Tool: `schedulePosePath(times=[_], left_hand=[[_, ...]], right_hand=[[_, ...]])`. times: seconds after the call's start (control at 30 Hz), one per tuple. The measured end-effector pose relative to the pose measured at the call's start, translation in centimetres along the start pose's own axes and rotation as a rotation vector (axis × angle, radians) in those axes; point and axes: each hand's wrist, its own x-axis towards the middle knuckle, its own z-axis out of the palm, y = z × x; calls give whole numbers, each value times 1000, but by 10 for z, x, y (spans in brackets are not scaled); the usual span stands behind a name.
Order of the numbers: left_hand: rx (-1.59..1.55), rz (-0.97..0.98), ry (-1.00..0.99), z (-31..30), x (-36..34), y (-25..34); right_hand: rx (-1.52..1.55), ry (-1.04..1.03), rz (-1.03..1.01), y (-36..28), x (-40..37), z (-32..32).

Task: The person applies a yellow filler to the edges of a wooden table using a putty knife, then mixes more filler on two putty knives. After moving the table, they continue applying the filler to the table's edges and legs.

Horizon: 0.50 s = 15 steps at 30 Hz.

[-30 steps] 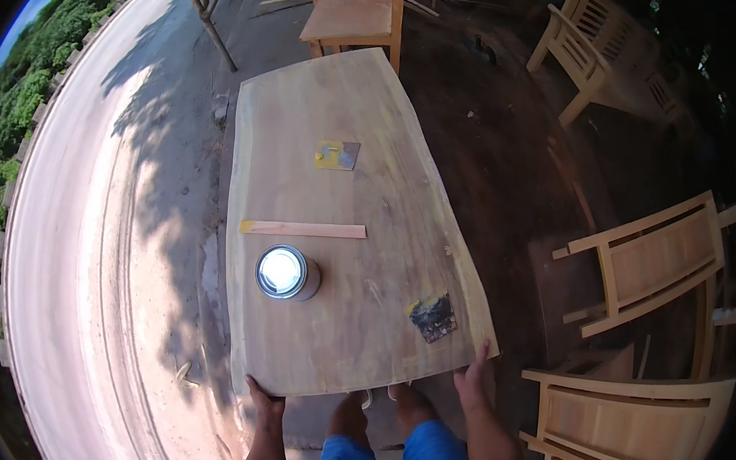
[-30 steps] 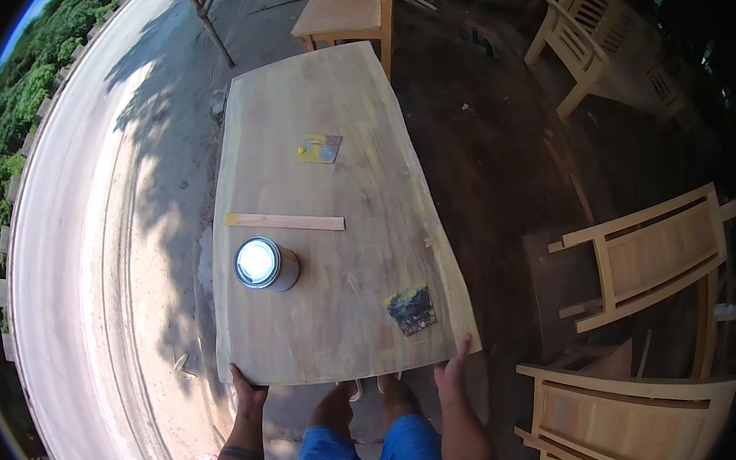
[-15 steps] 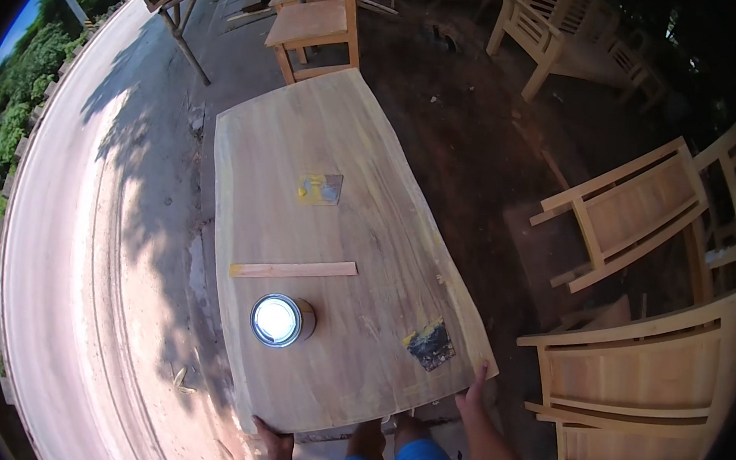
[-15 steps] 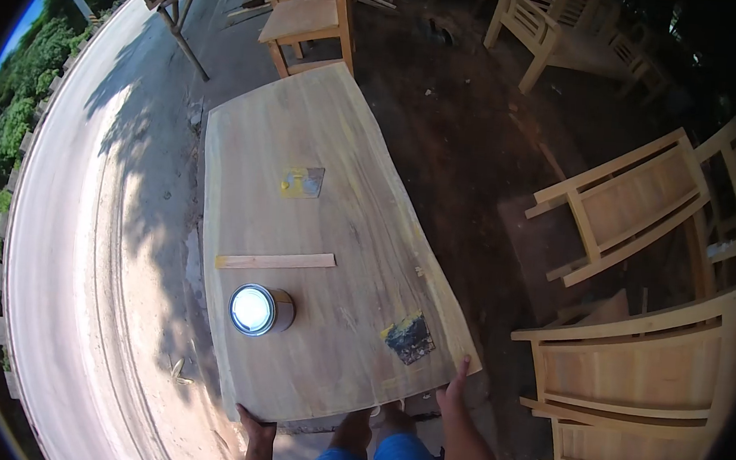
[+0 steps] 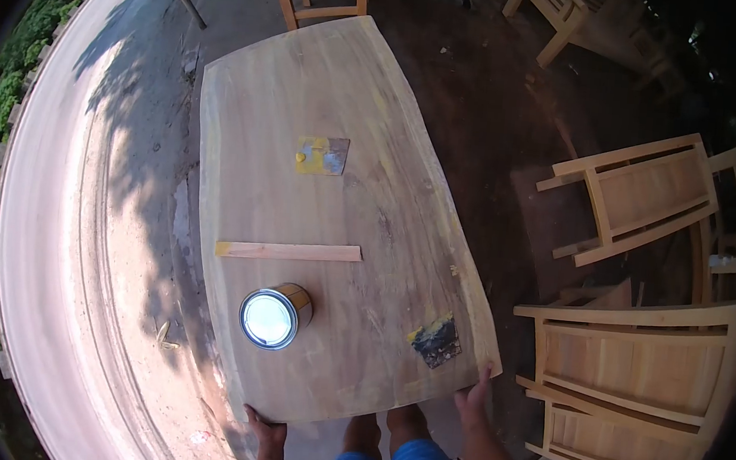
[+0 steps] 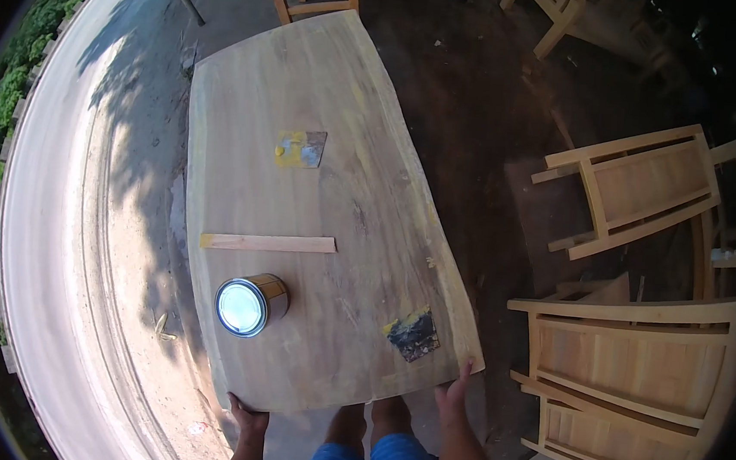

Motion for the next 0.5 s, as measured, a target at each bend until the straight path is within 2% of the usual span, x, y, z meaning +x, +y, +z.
schedulePosePath(times=[0.1,0.13,0.2,0.23,0.3,0.33,0.37,0.47,0.5], left_hand=[[-32,-175,123,-1,-15,8],[11,-212,230,-5,-26,11],[97,-290,440,-11,-50,12],[312,-291,426,-4,-64,3],[752,-295,396,14,-92,-18],[887,-249,234,30,-102,-28],[1019,-223,70,49,-116,-42],[1392,-9,-350,137,-128,-81],[1515,159,-455,161,-127,-96]], right_hand=[[100,-181,139,-4,-5,-19],[140,-251,208,-7,-8,-31],[165,-168,266,-14,-22,-56],[169,-122,300,-24,-25,-70],[22,116,247,-47,-24,-107],[-50,245,224,-56,-23,-129],[-140,147,47,-69,-25,-154],[-399,417,101,-127,-29,-201],[-412,394,167,-151,-37,-200]])
